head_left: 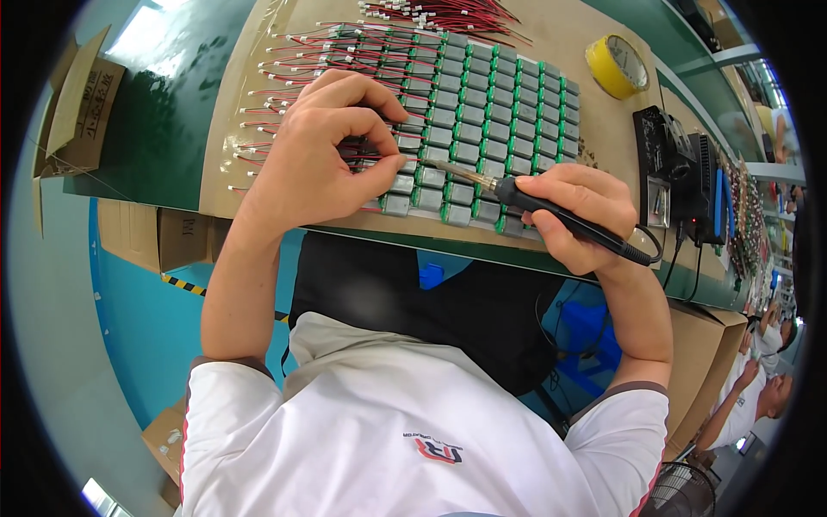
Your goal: Soldering wires onto a grid of small electronic components.
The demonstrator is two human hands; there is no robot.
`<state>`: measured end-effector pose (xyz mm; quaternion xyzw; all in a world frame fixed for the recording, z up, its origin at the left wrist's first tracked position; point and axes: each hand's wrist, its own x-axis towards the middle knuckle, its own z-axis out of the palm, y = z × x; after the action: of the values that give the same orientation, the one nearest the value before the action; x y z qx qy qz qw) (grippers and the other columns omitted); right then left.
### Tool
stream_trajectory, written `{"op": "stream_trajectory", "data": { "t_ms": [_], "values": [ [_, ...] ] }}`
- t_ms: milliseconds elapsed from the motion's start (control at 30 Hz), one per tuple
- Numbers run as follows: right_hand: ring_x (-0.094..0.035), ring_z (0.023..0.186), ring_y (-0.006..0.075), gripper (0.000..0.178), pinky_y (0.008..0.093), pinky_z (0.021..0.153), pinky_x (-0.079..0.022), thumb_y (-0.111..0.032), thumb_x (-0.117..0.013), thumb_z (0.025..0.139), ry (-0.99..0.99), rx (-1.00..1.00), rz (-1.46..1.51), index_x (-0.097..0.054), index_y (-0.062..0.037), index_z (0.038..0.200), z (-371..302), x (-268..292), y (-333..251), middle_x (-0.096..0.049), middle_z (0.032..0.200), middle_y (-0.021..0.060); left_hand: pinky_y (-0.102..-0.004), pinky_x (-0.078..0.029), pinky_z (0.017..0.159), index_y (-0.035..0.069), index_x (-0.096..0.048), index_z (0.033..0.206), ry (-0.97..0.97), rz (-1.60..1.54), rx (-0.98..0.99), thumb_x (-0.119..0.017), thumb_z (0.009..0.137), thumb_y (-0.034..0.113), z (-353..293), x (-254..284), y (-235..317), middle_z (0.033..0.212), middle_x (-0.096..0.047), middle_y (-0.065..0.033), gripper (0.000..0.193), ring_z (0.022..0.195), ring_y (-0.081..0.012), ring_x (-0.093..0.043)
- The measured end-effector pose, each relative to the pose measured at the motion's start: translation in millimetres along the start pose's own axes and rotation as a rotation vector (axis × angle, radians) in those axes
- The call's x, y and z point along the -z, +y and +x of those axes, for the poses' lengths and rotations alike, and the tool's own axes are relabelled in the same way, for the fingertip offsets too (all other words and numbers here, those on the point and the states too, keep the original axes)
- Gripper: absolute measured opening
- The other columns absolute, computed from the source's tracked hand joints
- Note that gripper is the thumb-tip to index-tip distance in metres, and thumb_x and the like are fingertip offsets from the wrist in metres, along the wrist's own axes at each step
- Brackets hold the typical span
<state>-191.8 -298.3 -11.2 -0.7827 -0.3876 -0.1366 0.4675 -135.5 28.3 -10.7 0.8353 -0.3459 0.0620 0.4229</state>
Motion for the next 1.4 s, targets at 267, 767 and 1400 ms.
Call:
{"op": "stream_trajectory", "data": {
  "t_ms": [267,767,1400],
  "values": [
    [-0.073,0.069,0.0241,0.038,0.032,0.059,-0.058,0.001,-0.077,0.079,-0.02,0.016,-0.003,-0.081,0.0055,0.117,0.2,1.3,1.2,-0.077,0.086,0.0158,-0.0384,-0.052,0.1,0.001,-0.072,0.078,-0.031,0.015,-0.02,-0.081,0.074,0.0,0.1,1.3,0.1,0.112,-0.074,-0.0066,0.01,0.113,-0.0261,-0.065],
    [-0.073,0.068,0.0245,0.037,0.0322,0.058,-0.058,0.0,-0.078,0.081,-0.01,0.039,-0.01,-0.081,0.0045,0.117,-1.4,-0.5,1.2,-0.076,0.087,0.0153,-0.0384,-0.052,0.099,0.001,-0.073,0.078,-0.022,0.025,-0.029,-0.082,0.074,0.001,-0.2,1.3,0.8,0.112,-0.074,-0.0064,0.01,0.112,-0.0259,-0.065],
    [-0.078,0.075,0.0236,0.033,0.0316,0.067,-0.061,0.0,-0.073,0.092,0.107,-0.135,0.099,-0.077,0.0087,0.123,-0.4,4.1,-4.8,-0.078,0.092,0.018,-0.0385,-0.053,0.097,0.001,-0.073,0.079,-0.012,0.014,-0.029,-0.084,0.074,0.001,1.0,2.6,3.6,0.112,-0.074,-0.0064,0.012,0.111,-0.0271,-0.066]
  ]
}}
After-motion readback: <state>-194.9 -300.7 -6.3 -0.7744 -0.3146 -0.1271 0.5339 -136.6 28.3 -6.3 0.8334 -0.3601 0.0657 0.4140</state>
